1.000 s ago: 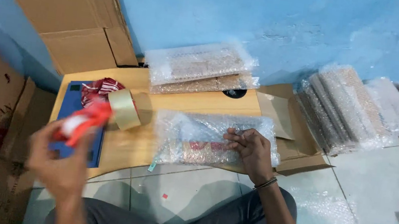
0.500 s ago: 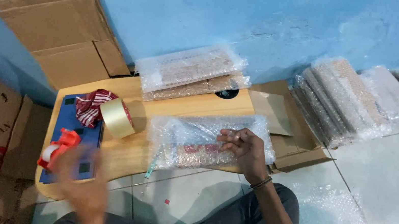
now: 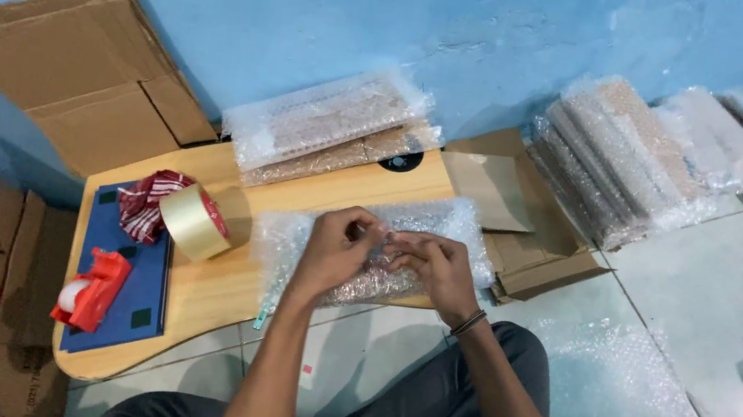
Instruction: Cleaning a glass panel with a cloth and preparing it for packing with bubble wrap.
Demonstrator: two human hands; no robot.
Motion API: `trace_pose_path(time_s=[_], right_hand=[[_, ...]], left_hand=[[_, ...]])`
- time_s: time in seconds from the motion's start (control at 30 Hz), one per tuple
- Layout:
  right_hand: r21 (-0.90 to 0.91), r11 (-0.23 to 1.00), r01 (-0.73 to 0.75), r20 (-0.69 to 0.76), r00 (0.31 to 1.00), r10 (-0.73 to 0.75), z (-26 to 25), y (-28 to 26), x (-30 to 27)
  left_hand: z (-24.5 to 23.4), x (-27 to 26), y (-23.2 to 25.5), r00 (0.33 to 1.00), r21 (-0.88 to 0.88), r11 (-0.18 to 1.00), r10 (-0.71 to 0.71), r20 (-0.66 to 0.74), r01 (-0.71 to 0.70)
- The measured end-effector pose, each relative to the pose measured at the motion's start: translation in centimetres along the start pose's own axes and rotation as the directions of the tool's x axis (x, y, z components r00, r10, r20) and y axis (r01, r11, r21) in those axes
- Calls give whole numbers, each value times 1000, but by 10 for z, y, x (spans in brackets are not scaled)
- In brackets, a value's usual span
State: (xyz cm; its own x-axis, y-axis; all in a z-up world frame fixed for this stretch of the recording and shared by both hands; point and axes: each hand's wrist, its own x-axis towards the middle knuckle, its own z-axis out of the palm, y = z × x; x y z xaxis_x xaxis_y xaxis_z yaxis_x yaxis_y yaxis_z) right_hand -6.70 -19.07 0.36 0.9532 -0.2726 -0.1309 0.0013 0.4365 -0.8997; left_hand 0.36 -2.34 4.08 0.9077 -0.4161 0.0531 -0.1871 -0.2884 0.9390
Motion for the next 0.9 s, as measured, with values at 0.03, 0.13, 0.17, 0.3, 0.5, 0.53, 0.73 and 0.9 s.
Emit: trace_pose_path(time_s=[0.03, 0.13, 0.17, 0.3, 0.5, 0.53, 0.73, 0.9], right_hand=[[5, 1000, 0, -2, 1000, 0, 1, -2, 0], [-138, 988, -68, -40, 997, 63, 5, -7, -3], [-109, 992, -66, -53, 997, 61, 8, -11, -4], [-157, 986, -56, -55, 997, 48, 17, -26, -8], [-308, 941, 137, 52, 991, -127, 17, -20, -26], [-314, 940, 134, 56, 991, -122, 18, -28, -30], [-747, -83, 660, 623, 650, -436, 0, -29, -25], [-774, -42, 631, 598, 707, -377, -16, -7, -18]], left_hand=[[-5, 1, 0, 1000, 4, 1000, -1, 3, 1], [-21, -5, 6, 999, 53, 998, 37, -19, -36], [-29, -8, 13, 998, -14, 999, 38, -44, -38], [-39, 0, 10, 995, -78, 994, -68, 77, 74], [-32, -5, -12, 991, -141, 984, -97, 90, 109], [-31, -4, -14, 991, -148, 983, -100, 85, 112], [-38, 1, -20, 986, -190, 973, -106, 126, 129], [-46, 11, 1, 960, 77, 993, -104, 258, 87]])
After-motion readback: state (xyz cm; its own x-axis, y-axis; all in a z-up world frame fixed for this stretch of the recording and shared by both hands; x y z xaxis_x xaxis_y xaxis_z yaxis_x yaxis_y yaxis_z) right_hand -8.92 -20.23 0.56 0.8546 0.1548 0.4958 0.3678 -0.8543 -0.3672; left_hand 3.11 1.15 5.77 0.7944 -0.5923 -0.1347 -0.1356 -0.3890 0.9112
